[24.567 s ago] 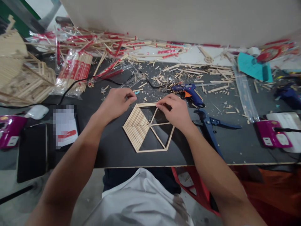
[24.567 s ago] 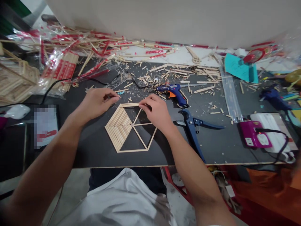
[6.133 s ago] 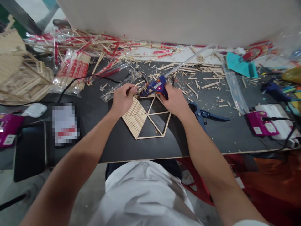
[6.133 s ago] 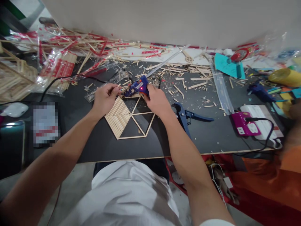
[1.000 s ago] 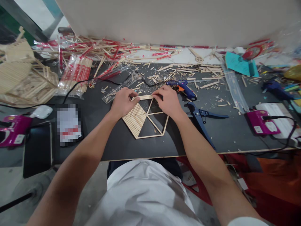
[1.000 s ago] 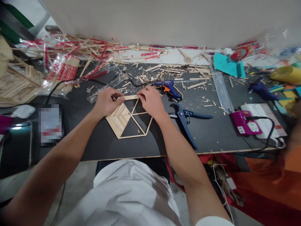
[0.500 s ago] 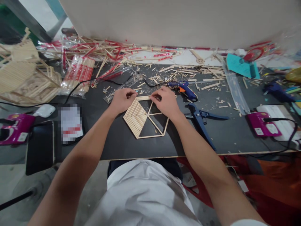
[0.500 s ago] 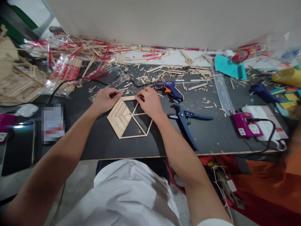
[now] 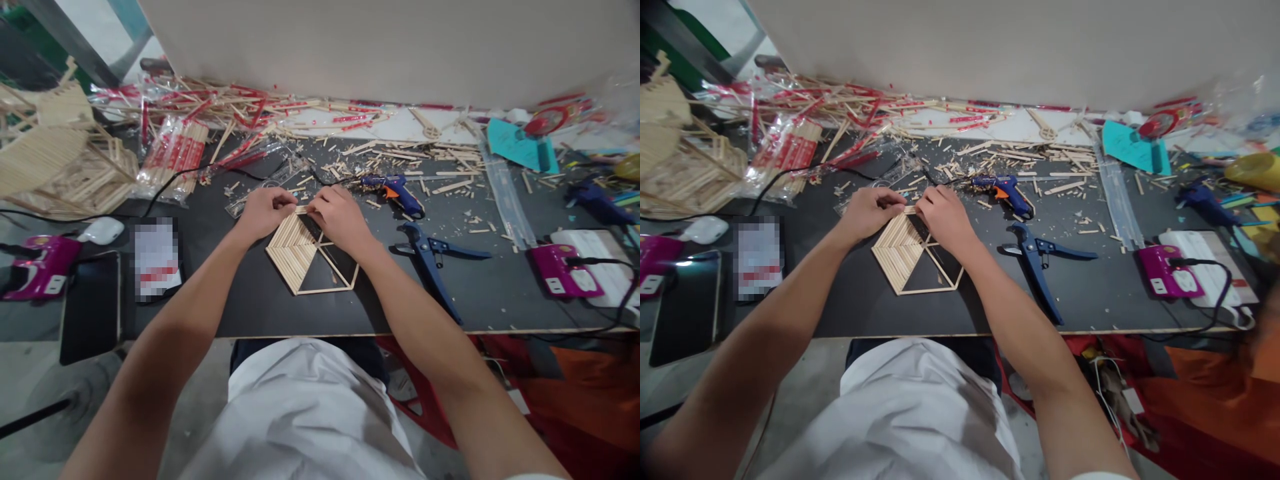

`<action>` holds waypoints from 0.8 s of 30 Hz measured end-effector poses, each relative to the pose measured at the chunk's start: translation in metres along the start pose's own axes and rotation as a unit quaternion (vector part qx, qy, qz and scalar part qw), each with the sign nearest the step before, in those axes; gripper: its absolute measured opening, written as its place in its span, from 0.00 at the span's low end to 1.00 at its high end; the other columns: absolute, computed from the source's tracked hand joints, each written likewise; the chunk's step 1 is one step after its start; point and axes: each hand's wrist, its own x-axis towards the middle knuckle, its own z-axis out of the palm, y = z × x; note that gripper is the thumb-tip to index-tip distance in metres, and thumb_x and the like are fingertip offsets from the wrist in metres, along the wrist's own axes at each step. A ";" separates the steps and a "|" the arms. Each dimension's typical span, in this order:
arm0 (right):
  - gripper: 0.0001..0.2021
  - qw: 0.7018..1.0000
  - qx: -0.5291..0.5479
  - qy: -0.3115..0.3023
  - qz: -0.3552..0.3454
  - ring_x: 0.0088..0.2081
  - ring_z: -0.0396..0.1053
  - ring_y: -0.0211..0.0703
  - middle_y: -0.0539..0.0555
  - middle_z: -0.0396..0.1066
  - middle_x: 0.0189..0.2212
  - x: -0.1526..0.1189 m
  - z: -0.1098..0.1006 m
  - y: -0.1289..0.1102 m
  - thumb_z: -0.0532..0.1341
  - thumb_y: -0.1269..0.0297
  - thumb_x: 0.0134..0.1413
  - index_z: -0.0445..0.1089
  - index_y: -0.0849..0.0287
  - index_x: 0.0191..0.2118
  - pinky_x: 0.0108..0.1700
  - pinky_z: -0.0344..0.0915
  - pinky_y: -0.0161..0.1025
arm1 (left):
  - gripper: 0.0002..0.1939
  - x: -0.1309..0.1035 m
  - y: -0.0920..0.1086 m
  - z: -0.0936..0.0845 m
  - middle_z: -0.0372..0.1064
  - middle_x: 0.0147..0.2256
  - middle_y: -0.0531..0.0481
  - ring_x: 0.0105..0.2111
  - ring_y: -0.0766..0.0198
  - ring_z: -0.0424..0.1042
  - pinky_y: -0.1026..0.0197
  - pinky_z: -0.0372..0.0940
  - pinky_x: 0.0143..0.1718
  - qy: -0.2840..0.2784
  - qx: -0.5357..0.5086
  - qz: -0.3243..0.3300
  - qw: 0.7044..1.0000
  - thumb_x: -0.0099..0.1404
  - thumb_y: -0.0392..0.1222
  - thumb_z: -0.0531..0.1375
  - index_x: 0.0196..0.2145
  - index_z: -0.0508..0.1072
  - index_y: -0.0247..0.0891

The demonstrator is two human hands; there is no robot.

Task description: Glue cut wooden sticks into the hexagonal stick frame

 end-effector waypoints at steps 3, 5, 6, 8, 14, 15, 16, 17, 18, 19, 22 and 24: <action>0.13 1.000 -0.023 -0.002 0.003 0.46 0.66 0.55 0.62 0.74 0.41 0.000 0.001 -0.002 0.56 0.67 0.71 0.78 0.59 0.38 0.50 0.64 0.51 | 0.07 0.000 0.001 -0.001 0.80 0.31 0.47 0.30 0.61 0.74 0.59 0.70 0.36 -0.001 -0.012 -0.018 1.000 0.59 0.39 0.67 0.36 0.83 0.37; 0.13 1.000 -0.028 -0.003 0.004 0.46 0.66 0.54 0.62 0.74 0.41 0.000 0.002 -0.002 0.56 0.68 0.71 0.77 0.59 0.38 0.50 0.64 0.50 | 0.07 0.001 0.001 -0.002 0.80 0.31 0.47 0.30 0.61 0.75 0.59 0.70 0.37 -0.007 -0.013 -0.025 1.000 0.59 0.39 0.67 0.36 0.83 0.36; 0.13 1.000 -0.028 -0.003 0.004 0.47 0.66 0.54 0.62 0.74 0.41 0.000 0.002 -0.002 0.56 0.67 0.71 0.77 0.59 0.38 0.50 0.63 0.50 | 0.07 0.001 0.002 -0.002 0.80 0.31 0.47 0.31 0.60 0.75 0.59 0.70 0.37 -0.009 -0.013 -0.027 1.000 0.60 0.39 0.67 0.36 0.83 0.36; 0.13 1.000 -0.031 -0.003 0.003 0.46 0.66 0.54 0.62 0.74 0.41 0.000 0.003 -0.002 0.56 0.67 0.71 0.77 0.60 0.39 0.50 0.63 0.49 | 0.08 0.001 0.003 -0.002 0.80 0.32 0.47 0.31 0.61 0.75 0.59 0.70 0.38 -0.013 -0.017 -0.029 0.999 0.60 0.39 0.67 0.37 0.83 0.35; 0.12 0.999 -0.043 0.021 -0.007 0.45 0.65 0.52 0.61 0.74 0.40 -0.001 0.006 -0.001 0.56 0.67 0.71 0.77 0.60 0.38 0.48 0.63 0.48 | 0.08 0.001 0.004 -0.003 0.80 0.31 0.47 0.30 0.63 0.74 0.62 0.68 0.37 -0.012 -0.029 -0.029 0.999 0.59 0.39 0.67 0.36 0.83 0.34; 0.13 0.999 -0.043 0.023 -0.008 0.44 0.66 0.52 0.61 0.74 0.40 0.000 0.007 -0.001 0.56 0.67 0.71 0.77 0.60 0.38 0.48 0.62 0.48 | 0.08 0.000 0.004 -0.003 0.80 0.31 0.47 0.30 0.63 0.74 0.62 0.68 0.37 -0.012 -0.031 -0.029 0.999 0.59 0.39 0.67 0.36 0.83 0.34; 0.13 0.999 -0.041 0.023 -0.009 0.44 0.66 0.52 0.61 0.74 0.39 0.000 0.008 -0.001 0.56 0.67 0.71 0.77 0.60 0.38 0.48 0.62 0.48 | 0.08 0.000 0.004 -0.003 0.80 0.31 0.47 0.30 0.63 0.74 0.62 0.68 0.37 -0.011 -0.033 -0.028 0.999 0.59 0.38 0.67 0.36 0.83 0.34; 0.13 0.999 -0.038 0.023 -0.010 0.44 0.66 0.52 0.61 0.74 0.39 0.000 0.008 -0.002 0.56 0.67 0.71 0.77 0.60 0.38 0.48 0.62 0.48 | 0.07 0.000 0.004 -0.003 0.80 0.31 0.47 0.29 0.63 0.74 0.62 0.68 0.36 -0.012 -0.035 -0.027 0.999 0.59 0.38 0.67 0.36 0.83 0.34; 0.13 0.999 -0.032 0.023 -0.010 0.44 0.66 0.52 0.60 0.74 0.39 0.000 0.009 -0.002 0.57 0.67 0.71 0.77 0.60 0.37 0.48 0.62 0.48 | 0.07 0.000 0.004 -0.003 0.80 0.31 0.47 0.29 0.63 0.73 0.62 0.68 0.36 -0.012 -0.036 -0.026 0.999 0.59 0.38 0.67 0.36 0.83 0.34; 0.12 0.999 -0.023 0.024 -0.011 0.44 0.66 0.52 0.60 0.74 0.39 0.001 0.009 -0.002 0.57 0.67 0.70 0.77 0.59 0.37 0.48 0.63 0.48 | 0.07 0.000 0.004 -0.003 0.80 0.31 0.47 0.29 0.63 0.73 0.61 0.68 0.36 -0.012 -0.035 -0.026 0.999 0.59 0.38 0.66 0.36 0.83 0.35; 0.11 0.999 0.017 0.042 -0.004 0.44 0.67 0.51 0.59 0.74 0.39 0.000 0.005 0.003 0.58 0.66 0.69 0.77 0.58 0.37 0.49 0.64 0.48 | 0.08 -0.001 0.005 -0.003 0.81 0.33 0.46 0.30 0.63 0.74 0.61 0.68 0.38 -0.006 -0.021 -0.029 0.999 0.61 0.39 0.65 0.37 0.83 0.35; 0.09 0.996 0.046 0.074 0.013 0.45 0.69 0.52 0.59 0.74 0.39 -0.003 -0.002 0.009 0.58 0.66 0.69 0.77 0.58 0.39 0.51 0.65 0.49 | 0.09 -0.001 0.005 -0.002 0.81 0.34 0.46 0.32 0.62 0.74 0.60 0.68 0.39 0.009 -0.008 -0.032 0.999 0.63 0.38 0.64 0.39 0.83 0.35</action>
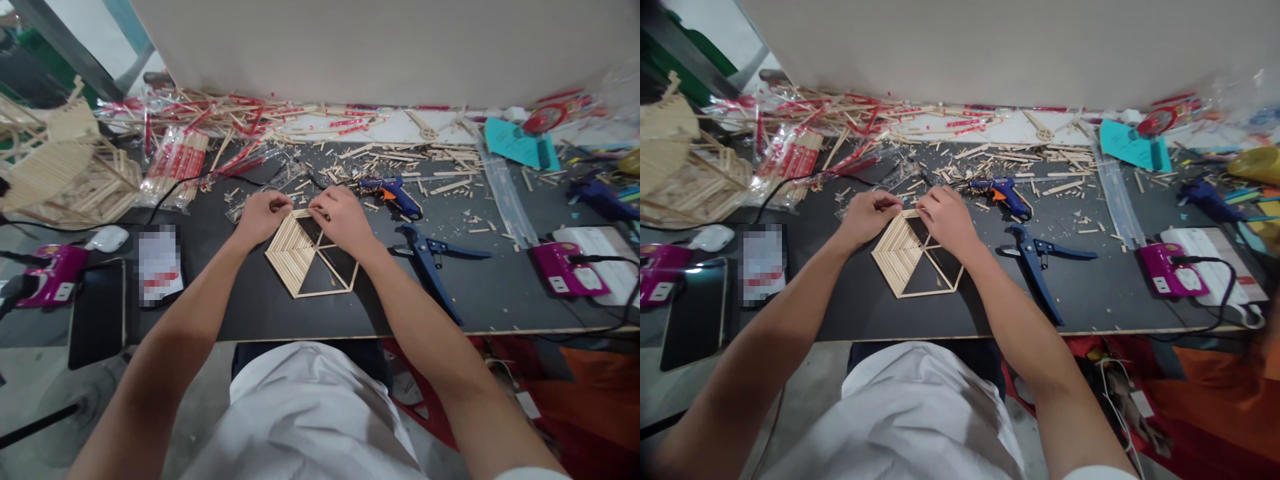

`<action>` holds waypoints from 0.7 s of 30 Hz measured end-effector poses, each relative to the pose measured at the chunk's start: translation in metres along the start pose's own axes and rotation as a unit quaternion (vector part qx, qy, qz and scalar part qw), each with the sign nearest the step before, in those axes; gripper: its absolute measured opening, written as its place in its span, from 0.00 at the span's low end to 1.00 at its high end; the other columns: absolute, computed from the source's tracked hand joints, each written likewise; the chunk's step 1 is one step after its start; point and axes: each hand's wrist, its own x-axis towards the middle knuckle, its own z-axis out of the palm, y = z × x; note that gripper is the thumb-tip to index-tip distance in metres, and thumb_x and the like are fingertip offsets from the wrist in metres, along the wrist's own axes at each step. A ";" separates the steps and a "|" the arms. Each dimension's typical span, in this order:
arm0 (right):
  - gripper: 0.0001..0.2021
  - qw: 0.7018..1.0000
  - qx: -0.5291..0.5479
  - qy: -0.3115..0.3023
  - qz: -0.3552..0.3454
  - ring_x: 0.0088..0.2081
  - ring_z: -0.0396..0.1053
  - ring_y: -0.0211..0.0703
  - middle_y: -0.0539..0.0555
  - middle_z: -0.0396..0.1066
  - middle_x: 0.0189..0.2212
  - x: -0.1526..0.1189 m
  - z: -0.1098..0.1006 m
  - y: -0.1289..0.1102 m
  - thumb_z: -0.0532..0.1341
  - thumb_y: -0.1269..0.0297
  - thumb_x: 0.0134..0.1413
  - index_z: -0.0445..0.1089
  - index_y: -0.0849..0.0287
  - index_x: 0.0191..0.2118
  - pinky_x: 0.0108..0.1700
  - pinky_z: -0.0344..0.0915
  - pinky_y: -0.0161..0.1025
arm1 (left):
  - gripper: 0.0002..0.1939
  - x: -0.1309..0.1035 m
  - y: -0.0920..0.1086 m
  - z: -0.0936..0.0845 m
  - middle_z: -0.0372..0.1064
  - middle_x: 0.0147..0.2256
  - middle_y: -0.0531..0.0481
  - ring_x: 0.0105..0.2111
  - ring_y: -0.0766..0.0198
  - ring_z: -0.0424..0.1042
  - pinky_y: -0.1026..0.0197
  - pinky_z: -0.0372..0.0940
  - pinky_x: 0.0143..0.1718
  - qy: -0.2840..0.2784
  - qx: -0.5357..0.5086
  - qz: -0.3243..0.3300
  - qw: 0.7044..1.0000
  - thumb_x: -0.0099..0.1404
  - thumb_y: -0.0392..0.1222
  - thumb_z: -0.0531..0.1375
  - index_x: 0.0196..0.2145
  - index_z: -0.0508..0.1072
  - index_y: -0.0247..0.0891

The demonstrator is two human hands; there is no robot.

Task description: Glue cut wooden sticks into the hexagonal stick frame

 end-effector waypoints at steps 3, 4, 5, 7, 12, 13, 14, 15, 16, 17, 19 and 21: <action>0.08 0.997 0.027 0.049 0.057 0.44 0.71 0.52 0.59 0.75 0.40 -0.006 -0.016 0.012 0.58 0.68 0.67 0.76 0.58 0.42 0.50 0.67 0.50 | 0.10 0.000 0.000 0.001 0.80 0.36 0.46 0.33 0.62 0.74 0.60 0.67 0.41 0.020 0.017 0.003 1.000 0.64 0.39 0.62 0.41 0.82 0.35; 0.08 0.995 0.029 0.052 0.083 0.43 0.72 0.51 0.59 0.75 0.40 -0.008 -0.021 0.016 0.58 0.69 0.66 0.76 0.58 0.42 0.49 0.68 0.49 | 0.10 0.000 -0.001 0.001 0.80 0.36 0.45 0.33 0.62 0.74 0.60 0.67 0.41 0.025 0.029 0.010 0.999 0.65 0.39 0.62 0.41 0.82 0.35; 0.08 0.993 0.026 0.045 0.110 0.41 0.73 0.50 0.59 0.76 0.40 -0.011 -0.026 0.020 0.59 0.70 0.65 0.76 0.59 0.41 0.48 0.69 0.49 | 0.10 -0.001 0.000 0.000 0.79 0.35 0.45 0.32 0.61 0.73 0.60 0.66 0.41 0.027 0.048 0.021 0.998 0.65 0.40 0.62 0.41 0.82 0.35; 0.06 0.986 0.015 0.005 0.168 0.38 0.74 0.50 0.59 0.77 0.38 -0.016 -0.035 0.024 0.60 0.70 0.63 0.75 0.59 0.39 0.47 0.69 0.48 | 0.11 -0.003 0.001 -0.002 0.78 0.33 0.45 0.31 0.61 0.71 0.59 0.65 0.39 0.034 0.107 0.046 0.993 0.68 0.43 0.60 0.37 0.81 0.35; 0.07 0.956 0.027 -0.128 0.263 0.36 0.74 0.49 0.57 0.77 0.31 -0.020 -0.046 0.021 0.65 0.62 0.62 0.72 0.57 0.34 0.41 0.68 0.45 | 0.26 -0.009 0.013 -0.013 0.66 0.19 0.45 0.23 0.59 0.64 0.57 0.57 0.31 -0.020 0.243 0.025 0.969 0.72 0.55 0.54 0.20 0.70 0.39; 0.07 0.952 0.033 -0.146 0.269 0.35 0.74 0.49 0.56 0.76 0.31 -0.019 -0.047 0.020 0.66 0.61 0.61 0.72 0.57 0.34 0.39 0.67 0.44 | 0.28 -0.009 0.017 -0.016 0.65 0.18 0.46 0.22 0.59 0.63 0.57 0.55 0.30 -0.049 0.249 0.011 0.967 0.72 0.57 0.55 0.18 0.68 0.40; 0.06 0.948 0.036 -0.158 0.272 0.34 0.74 0.48 0.56 0.76 0.30 -0.019 -0.048 0.018 0.67 0.62 0.61 0.72 0.57 0.35 0.38 0.66 0.44 | 0.29 -0.010 0.020 -0.018 0.64 0.18 0.46 0.22 0.59 0.63 0.57 0.54 0.29 -0.076 0.250 -0.003 0.965 0.71 0.59 0.56 0.17 0.67 0.40; 0.06 0.947 0.037 -0.167 0.274 0.34 0.73 0.48 0.55 0.76 0.30 -0.019 -0.048 0.017 0.67 0.63 0.60 0.71 0.57 0.36 0.38 0.66 0.43 | 0.29 -0.010 0.022 -0.019 0.65 0.18 0.46 0.22 0.59 0.63 0.57 0.53 0.29 -0.096 0.243 -0.015 0.965 0.70 0.60 0.57 0.17 0.67 0.40; 0.05 0.946 0.036 -0.172 0.274 0.33 0.73 0.48 0.55 0.76 0.30 -0.019 -0.049 0.017 0.67 0.64 0.60 0.71 0.57 0.36 0.38 0.65 0.43 | 0.28 -0.009 0.024 -0.020 0.67 0.19 0.45 0.22 0.59 0.64 0.57 0.53 0.28 -0.109 0.231 -0.026 0.967 0.68 0.61 0.58 0.18 0.69 0.40; 0.05 0.946 0.035 -0.174 0.272 0.33 0.72 0.47 0.55 0.75 0.29 -0.018 -0.049 0.017 0.67 0.64 0.60 0.71 0.57 0.37 0.38 0.65 0.43 | 0.27 -0.009 0.025 -0.021 0.70 0.21 0.45 0.23 0.59 0.65 0.58 0.53 0.28 -0.119 0.213 -0.035 0.969 0.66 0.62 0.60 0.19 0.70 0.40; 0.03 0.949 0.034 -0.173 0.260 0.33 0.72 0.47 0.55 0.75 0.29 -0.018 -0.049 0.017 0.65 0.66 0.60 0.70 0.57 0.36 0.38 0.63 0.42 | 0.23 -0.008 0.024 -0.022 0.74 0.24 0.45 0.25 0.59 0.68 0.59 0.55 0.28 -0.127 0.166 -0.049 0.977 0.63 0.61 0.63 0.23 0.74 0.39; 0.03 0.954 0.035 -0.165 0.249 0.33 0.71 0.46 0.55 0.75 0.29 -0.018 -0.049 0.019 0.64 0.68 0.60 0.69 0.57 0.35 0.37 0.62 0.41 | 0.21 -0.008 0.020 -0.022 0.75 0.27 0.46 0.26 0.60 0.70 0.60 0.57 0.28 -0.134 0.106 -0.059 0.984 0.61 0.60 0.64 0.26 0.77 0.38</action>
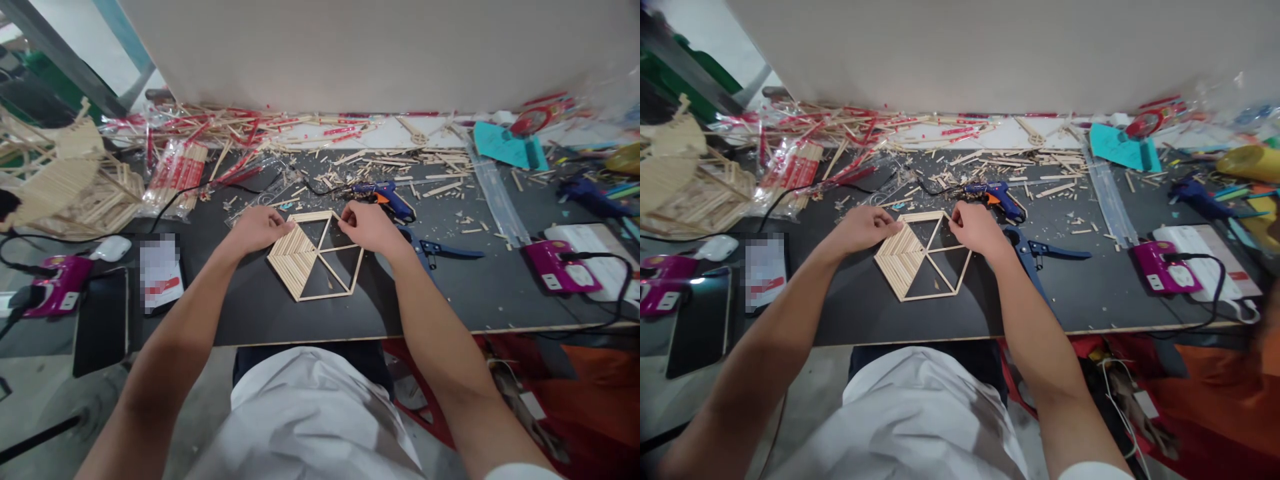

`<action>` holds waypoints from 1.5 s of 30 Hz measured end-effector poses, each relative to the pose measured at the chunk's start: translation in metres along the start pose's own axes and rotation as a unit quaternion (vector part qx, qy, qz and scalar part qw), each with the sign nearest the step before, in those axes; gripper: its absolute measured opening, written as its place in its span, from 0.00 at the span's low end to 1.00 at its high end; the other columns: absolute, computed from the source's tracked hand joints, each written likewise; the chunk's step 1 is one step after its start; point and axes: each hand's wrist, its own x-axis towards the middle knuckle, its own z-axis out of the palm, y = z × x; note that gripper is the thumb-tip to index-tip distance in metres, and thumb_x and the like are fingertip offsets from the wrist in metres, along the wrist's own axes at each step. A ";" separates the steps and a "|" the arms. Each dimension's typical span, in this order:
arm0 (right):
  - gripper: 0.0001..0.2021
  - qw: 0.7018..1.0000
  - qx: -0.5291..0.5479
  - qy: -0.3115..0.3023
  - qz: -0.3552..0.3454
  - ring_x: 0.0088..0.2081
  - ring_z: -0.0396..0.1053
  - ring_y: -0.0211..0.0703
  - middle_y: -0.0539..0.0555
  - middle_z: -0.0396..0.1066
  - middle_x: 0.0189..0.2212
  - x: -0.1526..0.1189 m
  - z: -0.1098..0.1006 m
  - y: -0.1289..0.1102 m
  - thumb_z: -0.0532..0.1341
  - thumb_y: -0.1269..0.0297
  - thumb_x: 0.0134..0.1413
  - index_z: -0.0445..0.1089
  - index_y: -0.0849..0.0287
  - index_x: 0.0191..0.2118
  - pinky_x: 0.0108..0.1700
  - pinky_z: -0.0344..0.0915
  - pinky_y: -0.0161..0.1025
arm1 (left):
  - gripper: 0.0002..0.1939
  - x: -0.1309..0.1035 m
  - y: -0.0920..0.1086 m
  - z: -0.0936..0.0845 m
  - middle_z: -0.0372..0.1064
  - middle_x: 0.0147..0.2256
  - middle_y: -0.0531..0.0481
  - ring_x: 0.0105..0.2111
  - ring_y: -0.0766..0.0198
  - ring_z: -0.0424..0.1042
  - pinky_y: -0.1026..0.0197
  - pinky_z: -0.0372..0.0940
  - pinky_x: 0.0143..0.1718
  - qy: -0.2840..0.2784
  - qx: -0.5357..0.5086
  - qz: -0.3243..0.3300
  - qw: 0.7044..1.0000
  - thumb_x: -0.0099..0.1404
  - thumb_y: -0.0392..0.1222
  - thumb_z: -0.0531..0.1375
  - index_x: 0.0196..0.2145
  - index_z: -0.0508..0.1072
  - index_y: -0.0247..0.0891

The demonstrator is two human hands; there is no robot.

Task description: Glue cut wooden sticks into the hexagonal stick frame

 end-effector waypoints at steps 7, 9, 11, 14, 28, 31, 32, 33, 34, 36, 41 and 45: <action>0.04 0.988 0.056 0.132 -0.054 0.32 0.68 0.43 0.53 0.71 0.29 0.002 -0.003 0.001 0.62 0.68 0.58 0.65 0.55 0.34 0.39 0.65 0.42 | 0.22 0.000 -0.002 0.003 0.68 0.24 0.53 0.25 0.67 0.62 0.65 0.57 0.27 -0.036 -0.259 0.031 0.965 0.58 0.61 0.65 0.29 0.76 0.36; 0.04 0.976 0.079 0.186 -0.084 0.31 0.68 0.43 0.52 0.70 0.30 0.002 -0.002 0.000 0.61 0.66 0.59 0.65 0.55 0.34 0.40 0.66 0.42 | 0.21 -0.001 0.001 0.003 0.70 0.26 0.51 0.26 0.67 0.65 0.64 0.61 0.29 -0.007 -0.319 0.041 0.947 0.58 0.60 0.66 0.30 0.75 0.36; 0.03 0.962 0.103 0.230 -0.106 0.31 0.68 0.43 0.52 0.69 0.30 0.001 0.000 0.000 0.60 0.63 0.60 0.65 0.55 0.37 0.40 0.68 0.43 | 0.20 -0.001 0.004 0.002 0.70 0.27 0.51 0.27 0.67 0.65 0.64 0.61 0.29 0.030 -0.349 0.053 0.935 0.59 0.59 0.65 0.29 0.74 0.36; 0.09 0.947 0.135 0.266 -0.121 0.32 0.68 0.42 0.55 0.70 0.37 -0.001 0.003 -0.002 0.59 0.57 0.64 0.66 0.55 0.45 0.38 0.70 0.42 | 0.19 -0.003 0.007 0.001 0.69 0.26 0.51 0.25 0.68 0.62 0.65 0.58 0.26 0.077 -0.349 0.074 0.931 0.60 0.58 0.65 0.29 0.73 0.37; 0.19 0.947 0.141 0.248 -0.146 0.35 0.71 0.44 0.58 0.72 0.44 -0.001 0.004 -0.001 0.58 0.50 0.67 0.65 0.55 0.55 0.38 0.73 0.44 | 0.18 -0.003 0.008 0.004 0.72 0.27 0.49 0.25 0.68 0.66 0.66 0.61 0.25 0.071 -0.332 0.095 0.936 0.63 0.55 0.63 0.34 0.77 0.35; 0.18 0.939 0.044 0.277 -0.197 0.48 0.72 0.53 0.61 0.73 0.48 -0.007 -0.002 -0.008 0.59 0.51 0.67 0.68 0.54 0.56 0.52 0.72 0.52 | 0.18 -0.005 0.011 0.005 0.74 0.29 0.48 0.25 0.67 0.68 0.66 0.62 0.26 0.051 -0.332 0.105 0.936 0.62 0.55 0.63 0.35 0.77 0.35; 0.17 0.937 0.012 0.279 -0.212 0.52 0.71 0.55 0.62 0.73 0.50 -0.009 -0.004 -0.012 0.59 0.51 0.68 0.68 0.53 0.56 0.56 0.70 0.55 | 0.18 -0.006 0.013 0.006 0.73 0.29 0.48 0.25 0.67 0.67 0.66 0.61 0.25 0.045 -0.329 0.110 0.937 0.62 0.55 0.63 0.35 0.77 0.35; 0.16 0.935 -0.016 0.276 -0.222 0.55 0.70 0.57 0.62 0.73 0.51 -0.012 -0.005 -0.017 0.59 0.52 0.68 0.69 0.52 0.56 0.59 0.68 0.58 | 0.18 -0.007 0.014 0.006 0.73 0.28 0.48 0.25 0.68 0.67 0.66 0.60 0.24 0.042 -0.324 0.115 0.938 0.62 0.55 0.63 0.36 0.76 0.35; 0.15 0.935 -0.040 0.270 -0.228 0.56 0.69 0.58 0.61 0.73 0.52 -0.015 -0.006 -0.022 0.58 0.53 0.69 0.70 0.51 0.56 0.61 0.66 0.59 | 0.18 -0.008 0.016 0.007 0.72 0.27 0.49 0.24 0.68 0.66 0.67 0.59 0.23 0.040 -0.318 0.119 0.940 0.63 0.55 0.63 0.35 0.76 0.35; 0.15 0.935 -0.069 0.254 -0.238 0.57 0.68 0.59 0.61 0.74 0.53 -0.020 -0.005 -0.031 0.58 0.54 0.69 0.71 0.51 0.56 0.62 0.65 0.60 | 0.17 -0.010 0.019 0.007 0.71 0.26 0.50 0.23 0.69 0.64 0.67 0.57 0.22 0.038 -0.304 0.131 0.943 0.64 0.55 0.62 0.35 0.76 0.36; 0.13 0.934 -0.079 0.236 -0.258 0.56 0.69 0.57 0.61 0.75 0.51 -0.023 0.001 -0.044 0.55 0.60 0.71 0.73 0.54 0.54 0.60 0.66 0.57 | 0.16 -0.012 0.023 0.009 0.72 0.27 0.49 0.25 0.68 0.66 0.66 0.61 0.24 0.044 -0.286 0.152 0.945 0.65 0.52 0.62 0.35 0.76 0.35; 0.13 0.939 -0.062 0.223 -0.253 0.55 0.70 0.56 0.61 0.76 0.50 -0.021 0.003 -0.044 0.54 0.62 0.71 0.73 0.54 0.54 0.60 0.66 0.56 | 0.16 -0.013 0.024 0.010 0.72 0.27 0.50 0.24 0.68 0.66 0.67 0.60 0.24 0.051 -0.276 0.155 0.947 0.65 0.52 0.61 0.35 0.76 0.35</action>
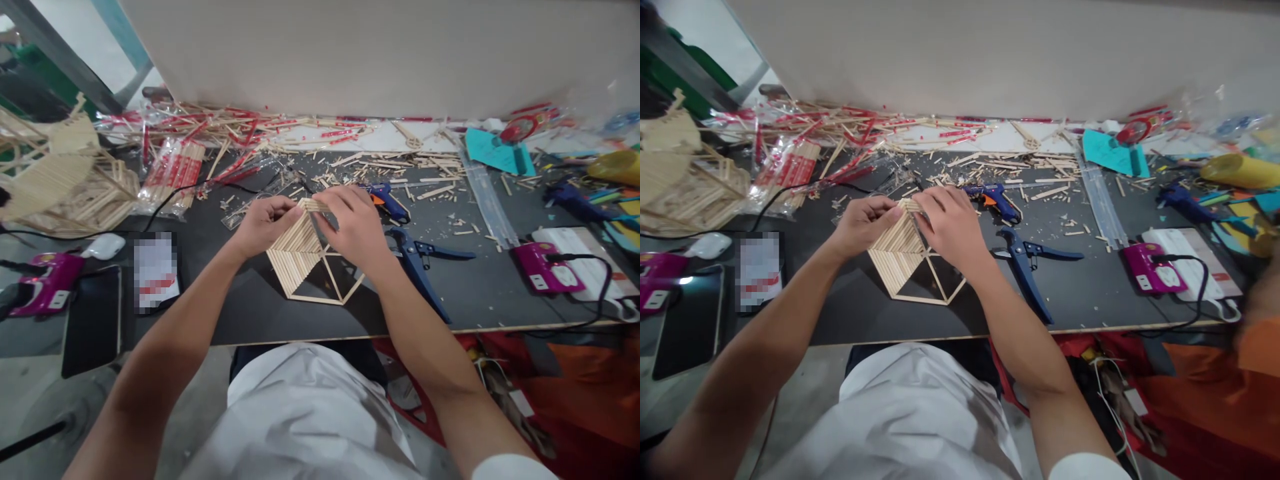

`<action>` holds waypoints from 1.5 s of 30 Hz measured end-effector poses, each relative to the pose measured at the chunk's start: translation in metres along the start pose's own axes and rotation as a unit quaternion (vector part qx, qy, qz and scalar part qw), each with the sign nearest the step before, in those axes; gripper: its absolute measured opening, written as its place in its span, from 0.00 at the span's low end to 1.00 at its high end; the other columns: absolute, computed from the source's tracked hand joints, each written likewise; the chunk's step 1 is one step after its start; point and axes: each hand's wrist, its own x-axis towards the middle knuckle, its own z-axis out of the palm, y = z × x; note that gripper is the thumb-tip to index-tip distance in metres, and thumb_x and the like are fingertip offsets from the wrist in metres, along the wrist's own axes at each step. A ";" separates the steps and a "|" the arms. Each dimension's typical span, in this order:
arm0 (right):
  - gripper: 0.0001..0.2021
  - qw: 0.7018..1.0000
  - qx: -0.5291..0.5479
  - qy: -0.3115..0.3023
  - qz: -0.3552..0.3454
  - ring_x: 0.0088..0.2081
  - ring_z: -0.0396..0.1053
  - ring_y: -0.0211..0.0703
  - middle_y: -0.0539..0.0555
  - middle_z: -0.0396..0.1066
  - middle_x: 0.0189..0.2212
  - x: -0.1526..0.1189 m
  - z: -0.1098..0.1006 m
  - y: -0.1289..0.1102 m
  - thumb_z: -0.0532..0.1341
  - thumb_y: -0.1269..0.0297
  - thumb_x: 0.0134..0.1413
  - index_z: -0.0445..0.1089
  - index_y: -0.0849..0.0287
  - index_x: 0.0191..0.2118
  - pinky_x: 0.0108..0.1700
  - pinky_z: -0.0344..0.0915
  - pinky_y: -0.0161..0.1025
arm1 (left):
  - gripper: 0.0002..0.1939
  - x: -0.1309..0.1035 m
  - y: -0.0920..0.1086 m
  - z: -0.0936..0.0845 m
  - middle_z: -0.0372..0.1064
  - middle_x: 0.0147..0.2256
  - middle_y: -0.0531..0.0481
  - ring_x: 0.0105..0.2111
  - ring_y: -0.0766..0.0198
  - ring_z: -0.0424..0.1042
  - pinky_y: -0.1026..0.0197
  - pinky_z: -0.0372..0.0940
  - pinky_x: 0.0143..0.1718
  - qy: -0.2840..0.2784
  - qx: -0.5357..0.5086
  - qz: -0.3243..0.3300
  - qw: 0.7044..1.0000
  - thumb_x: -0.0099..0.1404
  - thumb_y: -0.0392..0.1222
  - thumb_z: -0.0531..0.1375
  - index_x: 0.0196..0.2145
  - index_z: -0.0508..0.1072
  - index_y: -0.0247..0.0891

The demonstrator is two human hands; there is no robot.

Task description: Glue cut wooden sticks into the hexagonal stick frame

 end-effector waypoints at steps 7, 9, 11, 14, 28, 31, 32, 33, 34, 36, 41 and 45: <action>0.12 1.000 0.005 0.018 0.013 0.53 0.72 0.55 0.61 0.76 0.48 0.001 0.003 -0.002 0.54 0.62 0.71 0.74 0.55 0.50 0.58 0.67 0.54 | 0.15 0.000 0.000 0.002 0.68 0.24 0.52 0.22 0.70 0.62 0.67 0.55 0.22 0.012 0.017 0.022 1.000 0.65 0.51 0.61 0.32 0.74 0.35; 0.12 1.000 0.007 0.019 0.015 0.53 0.72 0.55 0.61 0.76 0.48 0.001 0.004 -0.003 0.55 0.63 0.70 0.74 0.55 0.50 0.58 0.67 0.54 | 0.15 0.001 -0.002 0.002 0.66 0.23 0.53 0.21 0.70 0.60 0.67 0.54 0.21 0.015 0.025 0.026 0.999 0.66 0.51 0.61 0.32 0.74 0.36; 0.12 1.000 0.011 0.018 0.018 0.53 0.71 0.56 0.61 0.76 0.48 0.000 0.005 -0.002 0.55 0.64 0.69 0.74 0.54 0.50 0.59 0.67 0.54 | 0.15 0.001 -0.004 0.003 0.64 0.23 0.53 0.21 0.70 0.59 0.66 0.53 0.21 0.015 0.029 0.025 0.999 0.66 0.52 0.60 0.32 0.74 0.36; 0.11 1.000 0.015 0.017 0.019 0.54 0.71 0.56 0.60 0.76 0.48 0.000 0.006 -0.001 0.56 0.64 0.69 0.74 0.54 0.50 0.59 0.67 0.55 | 0.15 0.001 -0.005 0.003 0.64 0.22 0.53 0.21 0.70 0.58 0.66 0.53 0.21 0.013 0.026 0.021 0.999 0.66 0.52 0.60 0.32 0.73 0.36; 0.09 1.000 -0.003 0.011 -0.004 0.56 0.69 0.57 0.61 0.74 0.50 -0.002 -0.006 0.000 0.57 0.63 0.70 0.74 0.53 0.48 0.59 0.66 0.57 | 0.14 0.003 -0.008 0.004 0.66 0.23 0.52 0.22 0.70 0.61 0.67 0.54 0.22 0.008 -0.003 -0.016 1.000 0.64 0.51 0.61 0.32 0.74 0.36; 0.08 1.000 -0.001 0.016 -0.007 0.53 0.69 0.55 0.61 0.73 0.48 -0.002 -0.007 0.001 0.57 0.66 0.70 0.74 0.53 0.42 0.58 0.66 0.56 | 0.15 0.003 -0.007 0.003 0.65 0.22 0.53 0.21 0.70 0.59 0.67 0.53 0.21 0.005 -0.010 -0.019 1.000 0.63 0.52 0.62 0.31 0.73 0.36; 0.09 1.000 -0.001 0.018 -0.007 0.53 0.69 0.55 0.61 0.74 0.48 -0.002 -0.007 0.001 0.56 0.67 0.70 0.74 0.53 0.41 0.58 0.66 0.56 | 0.15 0.003 -0.007 0.003 0.65 0.22 0.53 0.21 0.70 0.59 0.67 0.53 0.21 0.004 -0.014 -0.021 1.000 0.63 0.52 0.62 0.31 0.73 0.36; 0.10 1.000 -0.001 0.021 -0.009 0.52 0.69 0.54 0.61 0.74 0.48 -0.002 -0.006 0.001 0.56 0.68 0.70 0.74 0.54 0.40 0.57 0.66 0.55 | 0.15 0.003 -0.008 0.003 0.64 0.22 0.53 0.21 0.70 0.59 0.67 0.52 0.21 0.002 -0.020 -0.023 1.000 0.63 0.52 0.62 0.31 0.73 0.36; 0.10 1.000 -0.003 0.022 -0.012 0.52 0.70 0.54 0.60 0.74 0.48 -0.002 -0.006 0.001 0.55 0.68 0.70 0.74 0.54 0.40 0.57 0.66 0.55 | 0.15 0.003 -0.009 0.003 0.64 0.22 0.53 0.21 0.71 0.58 0.67 0.52 0.21 -0.001 -0.027 -0.027 0.999 0.63 0.52 0.62 0.31 0.73 0.36; 0.11 0.999 -0.007 0.025 -0.020 0.51 0.70 0.53 0.60 0.74 0.46 -0.001 -0.004 0.001 0.54 0.69 0.71 0.74 0.54 0.40 0.56 0.67 0.54 | 0.16 0.003 -0.011 0.003 0.64 0.22 0.53 0.21 0.71 0.58 0.67 0.52 0.21 -0.005 -0.045 -0.034 0.998 0.63 0.53 0.63 0.33 0.74 0.35; 0.11 0.998 -0.018 0.044 -0.030 0.48 0.71 0.53 0.60 0.75 0.44 0.000 -0.001 0.001 0.54 0.69 0.71 0.73 0.55 0.39 0.53 0.69 0.53 | 0.18 0.003 -0.016 0.004 0.64 0.24 0.53 0.21 0.71 0.59 0.67 0.54 0.22 -0.013 -0.075 -0.029 0.997 0.65 0.53 0.63 0.37 0.77 0.33; 0.10 0.997 -0.026 0.056 -0.035 0.47 0.72 0.53 0.59 0.76 0.43 -0.001 0.001 0.002 0.55 0.69 0.70 0.73 0.55 0.39 0.52 0.69 0.53 | 0.16 0.003 -0.016 0.005 0.63 0.23 0.54 0.21 0.72 0.58 0.67 0.52 0.22 -0.005 -0.078 -0.018 0.997 0.64 0.52 0.63 0.36 0.77 0.33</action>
